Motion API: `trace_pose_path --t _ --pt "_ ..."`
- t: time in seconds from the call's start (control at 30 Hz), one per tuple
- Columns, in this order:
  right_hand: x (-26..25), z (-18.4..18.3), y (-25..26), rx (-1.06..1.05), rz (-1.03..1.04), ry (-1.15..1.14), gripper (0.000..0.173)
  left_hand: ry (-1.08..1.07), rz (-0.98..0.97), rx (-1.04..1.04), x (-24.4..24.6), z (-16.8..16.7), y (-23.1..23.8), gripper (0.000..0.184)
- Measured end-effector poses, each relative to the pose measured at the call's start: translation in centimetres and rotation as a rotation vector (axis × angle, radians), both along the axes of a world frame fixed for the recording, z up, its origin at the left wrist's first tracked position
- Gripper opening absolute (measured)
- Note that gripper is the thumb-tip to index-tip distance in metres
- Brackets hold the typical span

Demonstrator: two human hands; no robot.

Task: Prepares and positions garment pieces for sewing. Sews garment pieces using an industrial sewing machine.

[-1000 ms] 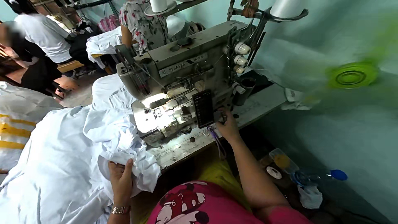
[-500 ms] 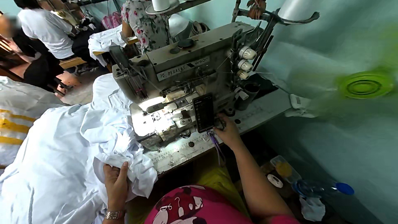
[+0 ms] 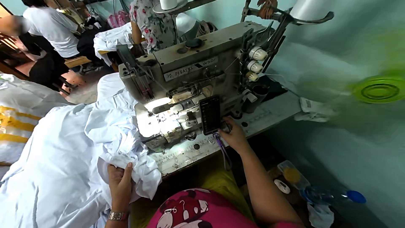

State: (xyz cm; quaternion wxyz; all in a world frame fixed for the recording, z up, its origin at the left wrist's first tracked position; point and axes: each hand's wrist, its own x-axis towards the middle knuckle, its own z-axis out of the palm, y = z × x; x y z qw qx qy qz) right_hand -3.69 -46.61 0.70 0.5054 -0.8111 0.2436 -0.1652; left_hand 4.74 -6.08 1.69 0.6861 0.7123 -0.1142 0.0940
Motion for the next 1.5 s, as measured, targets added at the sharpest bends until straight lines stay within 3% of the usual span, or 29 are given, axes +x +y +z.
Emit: trace_pose_path --t 1.5 --pt "0.17 0.85 0.07 -0.053 0.011 0.152 0.060 0.016 -0.026 -0.021 0.03 -0.54 0.81 0.062"
